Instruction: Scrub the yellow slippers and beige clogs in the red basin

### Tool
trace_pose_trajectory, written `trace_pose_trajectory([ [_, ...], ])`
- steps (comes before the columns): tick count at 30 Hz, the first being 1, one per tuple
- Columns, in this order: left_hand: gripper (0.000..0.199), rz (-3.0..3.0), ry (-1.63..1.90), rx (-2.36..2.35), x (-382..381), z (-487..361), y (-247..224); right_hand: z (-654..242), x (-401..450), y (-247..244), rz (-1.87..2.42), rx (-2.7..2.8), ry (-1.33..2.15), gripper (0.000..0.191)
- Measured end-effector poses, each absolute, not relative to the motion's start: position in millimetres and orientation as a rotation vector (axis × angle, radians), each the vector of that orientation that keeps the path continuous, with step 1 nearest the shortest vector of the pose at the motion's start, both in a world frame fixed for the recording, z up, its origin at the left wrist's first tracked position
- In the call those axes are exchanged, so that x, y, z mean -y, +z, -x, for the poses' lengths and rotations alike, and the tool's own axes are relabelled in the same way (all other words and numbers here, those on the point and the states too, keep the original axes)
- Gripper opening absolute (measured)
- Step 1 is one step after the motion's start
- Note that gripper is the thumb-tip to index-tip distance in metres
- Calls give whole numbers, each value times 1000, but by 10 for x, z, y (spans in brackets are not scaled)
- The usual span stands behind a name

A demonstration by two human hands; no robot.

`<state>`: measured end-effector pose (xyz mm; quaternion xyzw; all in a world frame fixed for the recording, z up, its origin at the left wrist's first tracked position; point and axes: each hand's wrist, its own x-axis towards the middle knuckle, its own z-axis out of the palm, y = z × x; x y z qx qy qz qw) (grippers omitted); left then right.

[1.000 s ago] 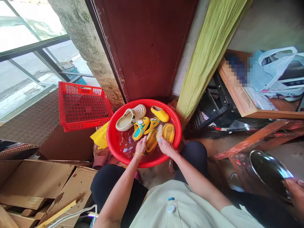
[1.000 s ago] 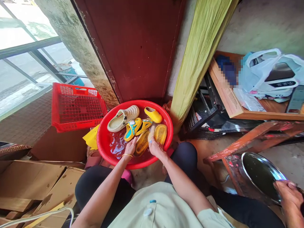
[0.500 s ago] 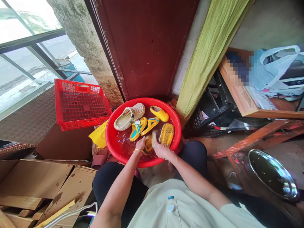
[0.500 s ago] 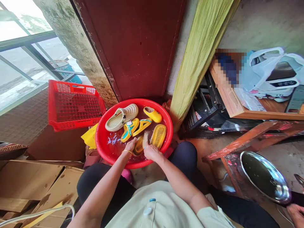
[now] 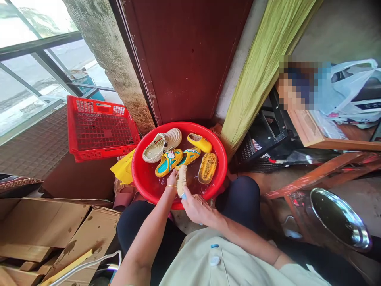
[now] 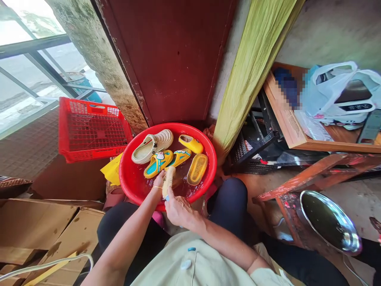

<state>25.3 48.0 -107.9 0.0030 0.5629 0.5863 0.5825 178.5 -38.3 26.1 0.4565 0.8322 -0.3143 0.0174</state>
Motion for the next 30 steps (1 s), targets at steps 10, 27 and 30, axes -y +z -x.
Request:
trace_pose_trajectory([
  [10,26,-132,1410,-1313,-441,-336,-939,-1851,-370,-93,-1731,-2282,-1087,50],
  [27,32,-326,1432,-1494,-442,-382,-851,-2126,221,327,-1413,-2374,-1224,59],
  [30,38,-701,1394,-1577,-392,-407,-823,-2169,51,307,-1569,-2231,-1348,56],
])
